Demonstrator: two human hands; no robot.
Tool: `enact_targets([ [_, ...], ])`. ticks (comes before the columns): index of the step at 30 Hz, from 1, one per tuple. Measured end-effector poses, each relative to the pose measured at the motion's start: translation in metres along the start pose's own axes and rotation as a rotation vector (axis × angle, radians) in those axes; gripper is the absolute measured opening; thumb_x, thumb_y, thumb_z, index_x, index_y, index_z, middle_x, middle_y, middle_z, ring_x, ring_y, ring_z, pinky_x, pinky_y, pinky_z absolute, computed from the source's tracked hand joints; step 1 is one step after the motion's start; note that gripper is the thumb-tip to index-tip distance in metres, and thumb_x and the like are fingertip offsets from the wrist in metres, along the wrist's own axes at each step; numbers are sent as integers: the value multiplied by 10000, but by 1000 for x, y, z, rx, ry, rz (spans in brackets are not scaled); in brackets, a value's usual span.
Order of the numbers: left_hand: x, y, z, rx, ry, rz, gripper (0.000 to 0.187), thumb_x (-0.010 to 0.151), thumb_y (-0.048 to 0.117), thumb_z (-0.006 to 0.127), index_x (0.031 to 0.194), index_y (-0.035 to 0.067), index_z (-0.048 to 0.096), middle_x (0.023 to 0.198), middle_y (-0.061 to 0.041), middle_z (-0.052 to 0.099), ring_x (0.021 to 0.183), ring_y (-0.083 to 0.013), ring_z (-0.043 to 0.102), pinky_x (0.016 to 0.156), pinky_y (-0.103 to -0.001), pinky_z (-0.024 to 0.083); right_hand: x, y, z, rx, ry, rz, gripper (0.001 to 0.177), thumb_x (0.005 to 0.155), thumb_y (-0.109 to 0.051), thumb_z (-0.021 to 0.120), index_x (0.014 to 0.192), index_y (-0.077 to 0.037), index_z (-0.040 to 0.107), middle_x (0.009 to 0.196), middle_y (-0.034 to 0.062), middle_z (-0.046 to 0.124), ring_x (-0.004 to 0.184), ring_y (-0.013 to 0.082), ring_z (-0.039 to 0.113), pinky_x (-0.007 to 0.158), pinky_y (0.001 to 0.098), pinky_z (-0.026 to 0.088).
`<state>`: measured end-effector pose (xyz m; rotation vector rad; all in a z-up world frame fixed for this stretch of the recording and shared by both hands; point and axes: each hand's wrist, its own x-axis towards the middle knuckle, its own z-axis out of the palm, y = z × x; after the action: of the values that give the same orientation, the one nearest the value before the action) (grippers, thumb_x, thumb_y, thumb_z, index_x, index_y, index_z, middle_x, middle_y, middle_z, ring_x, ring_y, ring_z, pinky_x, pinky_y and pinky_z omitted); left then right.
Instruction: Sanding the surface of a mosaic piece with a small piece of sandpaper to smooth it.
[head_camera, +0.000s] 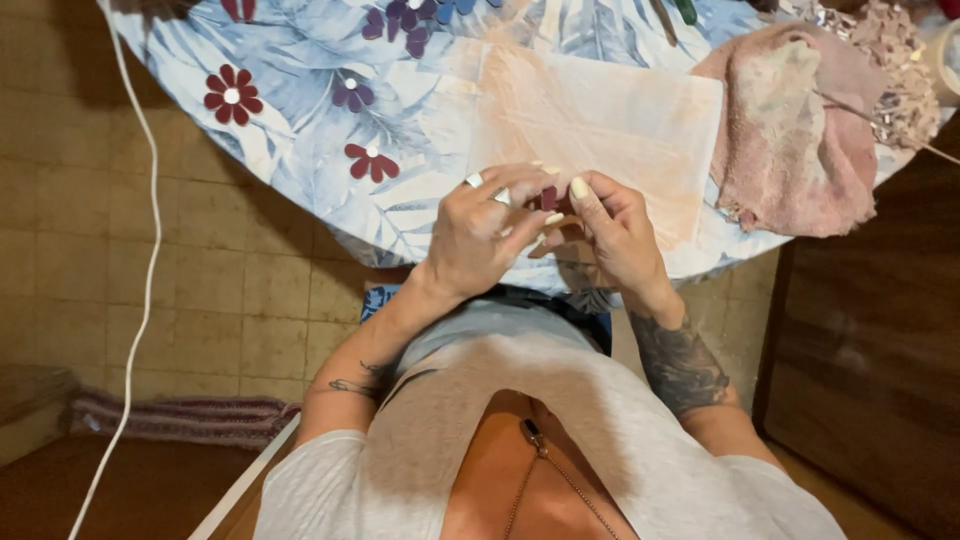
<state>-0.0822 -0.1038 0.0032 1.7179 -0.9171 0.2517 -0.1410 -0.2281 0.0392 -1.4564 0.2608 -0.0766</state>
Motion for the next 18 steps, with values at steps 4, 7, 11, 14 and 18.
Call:
enact_targets([
  [4,2,2,-4,-33,-37,-17,198,753,96,644,939,40,607,885,-55,629,862,-239,601,722,-294,485,11,16,-18,4,-34,11,211,898,-114,442,807,34,563,634,109,540,531,116,524,462,246,506],
  [7,2,3,-5,-50,-55,-41,146,747,76,649,872,8,613,876,-81,632,844,-256,603,711,-304,482,12,8,-20,-191,-128,-96,171,882,-105,487,781,-1,576,543,38,459,511,66,457,468,199,436],
  [11,-6,-3,-2,-80,-79,-65,140,746,53,639,872,0,608,856,-90,634,848,-263,606,706,-311,483,14,1,-20,-348,-222,-149,148,862,-117,520,769,-15,572,542,36,469,536,73,415,490,209,393],
  [14,0,5,-5,-81,-102,-56,134,749,64,637,854,-10,598,852,-101,632,848,-272,605,710,-320,477,14,5,-23,-324,-266,-118,122,850,-108,531,769,-21,562,545,17,460,539,66,419,496,197,387],
  [18,-2,7,-7,-50,-107,-44,242,747,94,655,929,-45,575,944,-142,613,911,-304,581,772,-365,457,16,13,-30,-228,-257,-35,115,849,-109,529,763,-36,547,525,-6,452,507,52,441,492,173,388],
])
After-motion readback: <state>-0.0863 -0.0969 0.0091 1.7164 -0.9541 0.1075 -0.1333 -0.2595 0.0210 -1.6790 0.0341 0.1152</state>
